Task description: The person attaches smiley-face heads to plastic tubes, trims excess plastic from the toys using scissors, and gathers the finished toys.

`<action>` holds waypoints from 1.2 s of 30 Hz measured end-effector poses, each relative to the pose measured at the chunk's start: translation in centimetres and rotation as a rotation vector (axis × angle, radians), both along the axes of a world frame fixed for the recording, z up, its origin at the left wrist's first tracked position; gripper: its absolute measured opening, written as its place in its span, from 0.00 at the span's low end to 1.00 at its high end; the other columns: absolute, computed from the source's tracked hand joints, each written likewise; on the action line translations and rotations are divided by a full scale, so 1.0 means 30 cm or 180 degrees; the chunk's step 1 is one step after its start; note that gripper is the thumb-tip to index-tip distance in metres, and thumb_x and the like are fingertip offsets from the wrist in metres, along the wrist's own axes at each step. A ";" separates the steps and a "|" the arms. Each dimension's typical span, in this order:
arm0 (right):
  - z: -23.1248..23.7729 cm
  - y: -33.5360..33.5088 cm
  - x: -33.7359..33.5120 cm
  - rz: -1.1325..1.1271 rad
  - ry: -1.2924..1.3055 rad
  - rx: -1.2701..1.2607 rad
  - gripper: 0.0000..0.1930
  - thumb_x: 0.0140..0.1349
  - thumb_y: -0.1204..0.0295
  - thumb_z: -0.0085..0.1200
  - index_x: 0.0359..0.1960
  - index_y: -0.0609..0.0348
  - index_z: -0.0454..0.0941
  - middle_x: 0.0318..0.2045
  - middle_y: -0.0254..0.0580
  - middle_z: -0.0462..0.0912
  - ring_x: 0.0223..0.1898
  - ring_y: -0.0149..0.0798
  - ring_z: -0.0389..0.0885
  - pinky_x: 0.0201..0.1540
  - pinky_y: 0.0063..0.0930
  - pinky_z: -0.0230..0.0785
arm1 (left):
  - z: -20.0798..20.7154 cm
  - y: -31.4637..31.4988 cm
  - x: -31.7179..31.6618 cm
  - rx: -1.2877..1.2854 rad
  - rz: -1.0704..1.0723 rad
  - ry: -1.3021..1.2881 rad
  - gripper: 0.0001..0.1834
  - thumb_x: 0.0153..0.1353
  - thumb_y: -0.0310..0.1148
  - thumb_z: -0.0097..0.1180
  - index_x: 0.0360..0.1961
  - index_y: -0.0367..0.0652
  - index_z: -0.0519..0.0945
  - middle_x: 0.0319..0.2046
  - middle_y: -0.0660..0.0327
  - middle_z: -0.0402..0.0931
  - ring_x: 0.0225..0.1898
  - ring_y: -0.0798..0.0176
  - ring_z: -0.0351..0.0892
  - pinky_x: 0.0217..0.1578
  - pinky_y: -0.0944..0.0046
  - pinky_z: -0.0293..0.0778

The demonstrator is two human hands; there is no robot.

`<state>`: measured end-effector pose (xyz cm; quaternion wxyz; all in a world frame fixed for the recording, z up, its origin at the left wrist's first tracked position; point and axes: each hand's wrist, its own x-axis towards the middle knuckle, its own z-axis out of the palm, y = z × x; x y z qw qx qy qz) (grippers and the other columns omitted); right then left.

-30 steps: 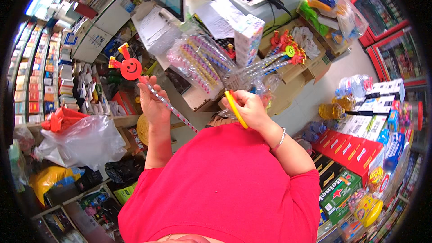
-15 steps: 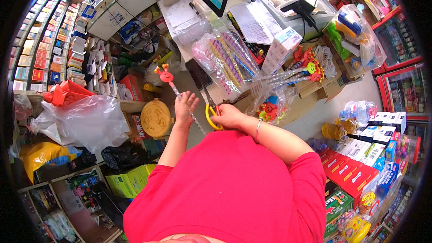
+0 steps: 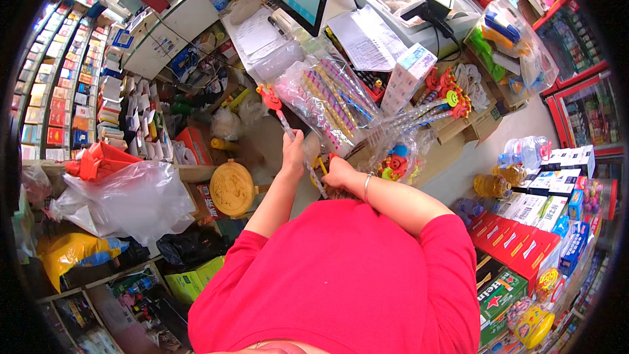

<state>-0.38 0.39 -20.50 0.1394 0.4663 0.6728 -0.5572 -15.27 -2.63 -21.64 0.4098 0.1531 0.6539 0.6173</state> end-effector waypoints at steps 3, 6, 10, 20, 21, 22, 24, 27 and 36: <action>-0.073 0.020 -0.041 0.0059 0.0144 0.0491 0.21 0.44 0.64 0.62 0.32 0.72 0.77 0.33 0.62 0.80 0.39 0.53 0.81 0.42 0.39 0.73 | -0.140 0.033 -0.032 0.0178 0.0250 0.0261 0.07 0.65 0.35 0.49 0.38 0.45 0.68 0.33 0.68 0.64 0.37 0.72 0.62 0.41 0.68 0.63; -0.041 0.058 -0.069 -0.0260 0.0063 0.0462 0.19 0.45 0.65 0.58 0.32 0.75 0.77 0.36 0.66 0.79 0.41 0.55 0.80 0.44 0.40 0.72 | -0.131 0.067 -0.043 0.0403 0.0292 0.0158 0.09 0.63 0.36 0.50 0.41 0.45 0.69 0.34 0.68 0.65 0.38 0.70 0.63 0.43 0.67 0.63; 0.037 0.032 -0.066 -0.0248 0.0397 0.0637 0.17 0.47 0.66 0.56 0.32 0.70 0.77 0.33 0.60 0.80 0.39 0.54 0.79 0.42 0.40 0.71 | -0.155 0.095 -0.124 0.0611 0.0364 0.0067 0.16 0.65 0.36 0.48 0.51 0.41 0.67 0.53 0.61 0.65 0.53 0.65 0.62 0.55 0.63 0.59; 0.375 0.021 0.117 0.0216 0.2034 0.1201 0.20 0.56 0.65 0.55 0.46 0.65 0.71 0.39 0.55 0.78 0.42 0.54 0.76 0.44 0.42 0.68 | 0.360 0.041 0.130 0.2520 -0.0770 -0.0379 0.08 0.70 0.32 0.37 0.47 0.41 0.61 0.57 0.49 0.63 0.56 0.51 0.68 0.56 0.49 0.66; 0.378 0.021 0.134 0.0167 0.2118 0.1311 0.18 0.56 0.66 0.55 0.44 0.65 0.72 0.38 0.55 0.78 0.40 0.54 0.77 0.42 0.41 0.68 | 0.392 0.053 0.159 0.2680 -0.1198 -0.0362 0.10 0.70 0.32 0.37 0.49 0.41 0.61 0.58 0.49 0.61 0.56 0.50 0.68 0.56 0.48 0.66; 0.386 0.025 0.150 0.0120 0.2207 0.1435 0.16 0.56 0.66 0.55 0.42 0.65 0.72 0.37 0.55 0.78 0.39 0.54 0.77 0.41 0.41 0.68 | 0.435 0.078 0.193 0.2586 -0.1424 -0.0230 0.12 0.70 0.31 0.37 0.52 0.41 0.60 0.58 0.49 0.61 0.56 0.50 0.68 0.56 0.48 0.66; 0.426 0.024 0.215 -0.0527 0.2504 0.1297 0.13 0.59 0.67 0.54 0.39 0.63 0.72 0.31 0.50 0.78 0.33 0.48 0.78 0.36 0.38 0.69 | 0.511 0.131 0.265 0.2385 -0.1842 0.0032 0.18 0.69 0.29 0.37 0.58 0.41 0.57 0.59 0.49 0.60 0.56 0.51 0.68 0.57 0.49 0.65; 0.471 0.025 0.306 -0.1821 0.2997 0.1329 0.08 0.65 0.68 0.48 0.37 0.60 0.70 0.24 0.40 0.79 0.20 0.32 0.76 0.24 0.28 0.66 | 0.542 0.158 0.322 0.2225 -0.2127 0.0689 0.30 0.63 0.24 0.47 0.65 0.42 0.51 0.60 0.51 0.60 0.57 0.55 0.67 0.57 0.57 0.63; 0.319 0.309 0.502 -0.4137 0.2674 0.0331 0.12 0.68 0.65 0.43 0.30 0.59 0.70 0.22 0.42 0.80 0.13 0.24 0.68 0.14 0.19 0.61 | 0.259 0.037 0.371 0.0723 -0.2942 0.1336 0.20 0.56 0.27 0.57 0.51 0.40 0.72 0.59 0.52 0.58 0.58 0.58 0.63 0.52 0.65 0.68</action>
